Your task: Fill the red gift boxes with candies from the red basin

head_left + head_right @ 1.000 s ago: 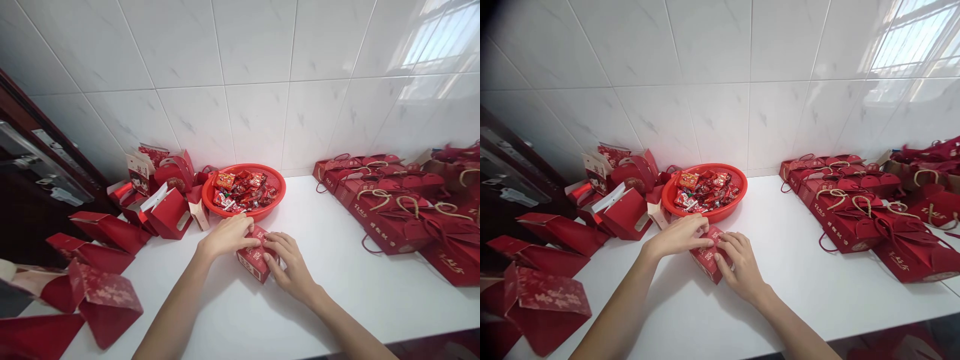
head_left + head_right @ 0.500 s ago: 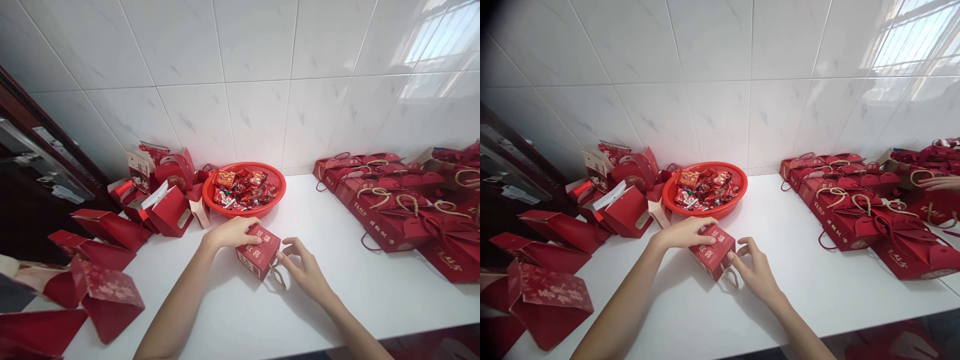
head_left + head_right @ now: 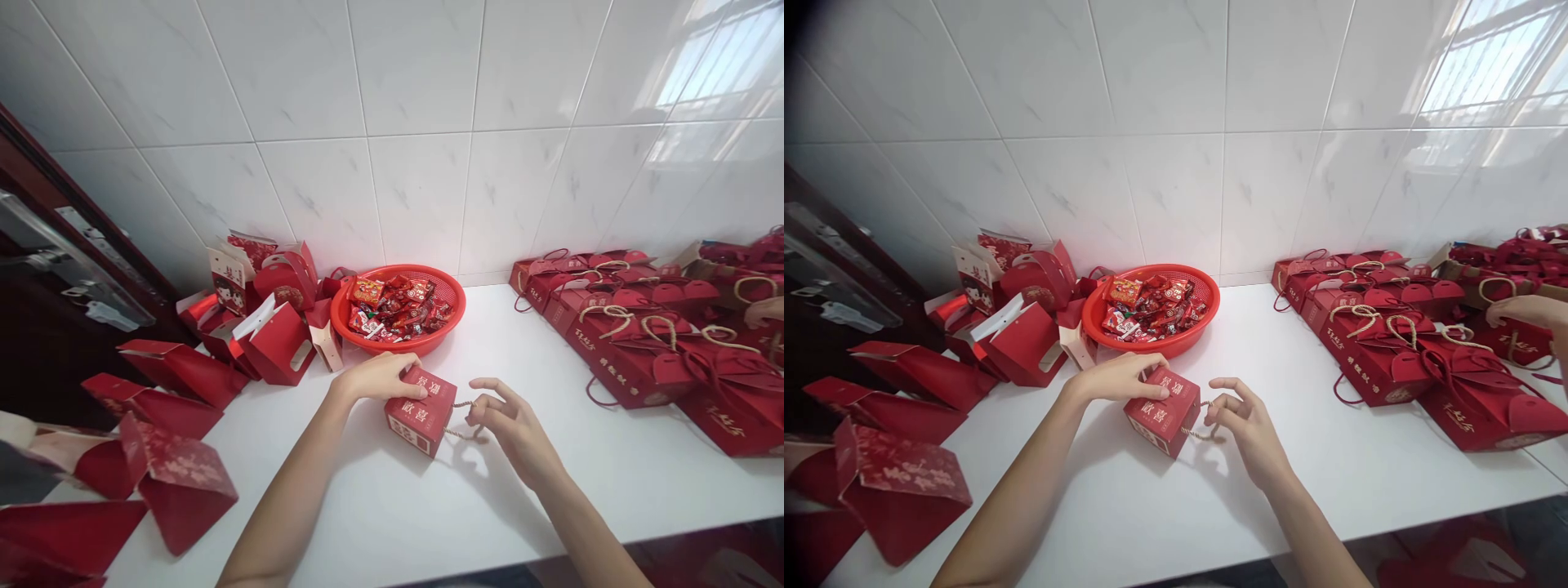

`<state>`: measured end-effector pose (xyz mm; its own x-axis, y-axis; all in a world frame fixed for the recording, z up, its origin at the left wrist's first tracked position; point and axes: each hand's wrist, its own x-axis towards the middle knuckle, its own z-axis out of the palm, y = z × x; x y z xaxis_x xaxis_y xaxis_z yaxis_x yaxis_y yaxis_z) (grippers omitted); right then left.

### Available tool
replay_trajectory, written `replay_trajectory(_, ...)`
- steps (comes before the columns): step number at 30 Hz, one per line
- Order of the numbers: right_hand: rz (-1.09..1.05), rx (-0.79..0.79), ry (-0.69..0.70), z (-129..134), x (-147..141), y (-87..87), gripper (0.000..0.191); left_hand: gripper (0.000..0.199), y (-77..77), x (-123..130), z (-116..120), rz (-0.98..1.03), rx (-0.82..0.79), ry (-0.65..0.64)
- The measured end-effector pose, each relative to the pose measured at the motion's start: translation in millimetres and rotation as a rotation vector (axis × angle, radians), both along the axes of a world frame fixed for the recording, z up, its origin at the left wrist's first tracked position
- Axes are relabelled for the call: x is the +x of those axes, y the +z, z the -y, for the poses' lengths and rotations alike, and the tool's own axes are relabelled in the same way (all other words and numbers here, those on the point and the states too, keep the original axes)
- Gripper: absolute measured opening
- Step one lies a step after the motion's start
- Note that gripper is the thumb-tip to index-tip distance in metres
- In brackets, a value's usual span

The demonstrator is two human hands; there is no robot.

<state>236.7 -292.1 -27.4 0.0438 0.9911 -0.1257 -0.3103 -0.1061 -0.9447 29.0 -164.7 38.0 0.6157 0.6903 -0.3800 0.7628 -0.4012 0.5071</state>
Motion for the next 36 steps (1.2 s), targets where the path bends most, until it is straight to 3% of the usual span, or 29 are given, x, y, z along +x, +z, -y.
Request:
replay_trajectory(5,-0.035,0.154,-0.063,1,13,21.9,0.037,0.044,-3.7,-1,1,0.029,0.015,0.03)
replay_trajectory(13,0.02,0.298,-0.11,-8,17,30.3,0.03,0.059,-20.0,-3,4,0.361,-0.088,0.213)
replay_trajectory(17,0.029,0.342,-0.137,-9,21,36.6,0.025,0.061,-11.1,-8,7,0.53,-0.25,0.271)
replay_trajectory(24,0.133,0.397,-0.221,-8,33,44.8,0.026,0.045,1.1,-14,10,0.905,-0.573,0.457)
replay_trajectory(28,0.194,0.418,-0.272,-9,37,44.9,0.026,0.035,7.8,-9,18,1.085,-0.651,0.54)
replay_trajectory(30,0.237,0.405,-0.282,-9,35,45.2,0.027,0.038,15.6,-4,26,1.143,-0.679,0.499)
replay_trajectory(36,0.49,0.446,-0.211,-9,16,55.1,0.034,0.06,39.9,32,53,1.087,-0.637,0.167)
